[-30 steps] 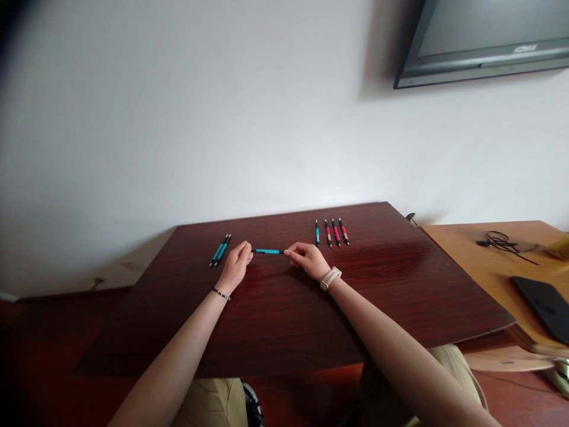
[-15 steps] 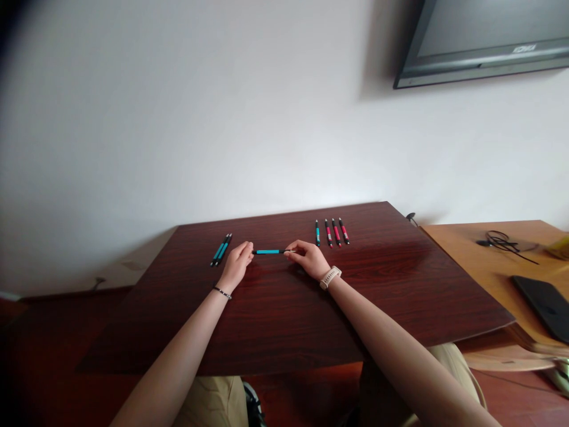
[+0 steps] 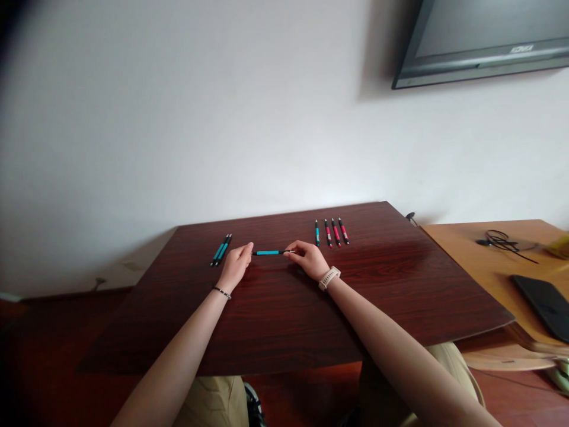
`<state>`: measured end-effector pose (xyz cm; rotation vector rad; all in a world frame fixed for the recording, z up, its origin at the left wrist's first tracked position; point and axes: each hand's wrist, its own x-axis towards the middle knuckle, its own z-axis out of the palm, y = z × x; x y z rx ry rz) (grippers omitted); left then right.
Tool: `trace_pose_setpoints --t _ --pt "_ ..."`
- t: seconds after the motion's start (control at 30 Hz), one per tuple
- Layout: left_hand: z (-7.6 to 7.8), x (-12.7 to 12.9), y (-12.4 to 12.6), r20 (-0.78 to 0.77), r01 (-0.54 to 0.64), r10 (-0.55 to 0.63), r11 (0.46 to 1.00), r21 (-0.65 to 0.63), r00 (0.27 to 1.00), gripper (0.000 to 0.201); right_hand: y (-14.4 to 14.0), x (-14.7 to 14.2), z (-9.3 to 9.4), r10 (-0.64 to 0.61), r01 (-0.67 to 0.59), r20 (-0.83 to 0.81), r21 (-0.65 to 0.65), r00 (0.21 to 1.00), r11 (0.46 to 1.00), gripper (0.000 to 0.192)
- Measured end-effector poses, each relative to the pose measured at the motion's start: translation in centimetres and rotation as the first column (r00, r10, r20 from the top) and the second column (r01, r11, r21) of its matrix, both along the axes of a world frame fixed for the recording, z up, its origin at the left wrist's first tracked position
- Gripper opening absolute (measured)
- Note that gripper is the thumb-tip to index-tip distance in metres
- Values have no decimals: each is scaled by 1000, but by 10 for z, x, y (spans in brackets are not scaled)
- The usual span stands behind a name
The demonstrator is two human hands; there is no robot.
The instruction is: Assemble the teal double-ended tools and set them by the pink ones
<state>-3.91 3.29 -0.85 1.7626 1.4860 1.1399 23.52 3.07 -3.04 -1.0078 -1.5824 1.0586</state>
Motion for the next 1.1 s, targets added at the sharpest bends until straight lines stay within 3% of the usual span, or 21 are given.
trace_pose_setpoints --t 0.5,1.1 --pt "-1 1 -3 68 24 -20 998 -56 997 51 -5 1 0 18 -21 96 23 995 1000 33" --pt "1 2 -5 -18 16 -17 998 -67 1000 51 -5 0 0 -12 4 151 55 988 998 33"
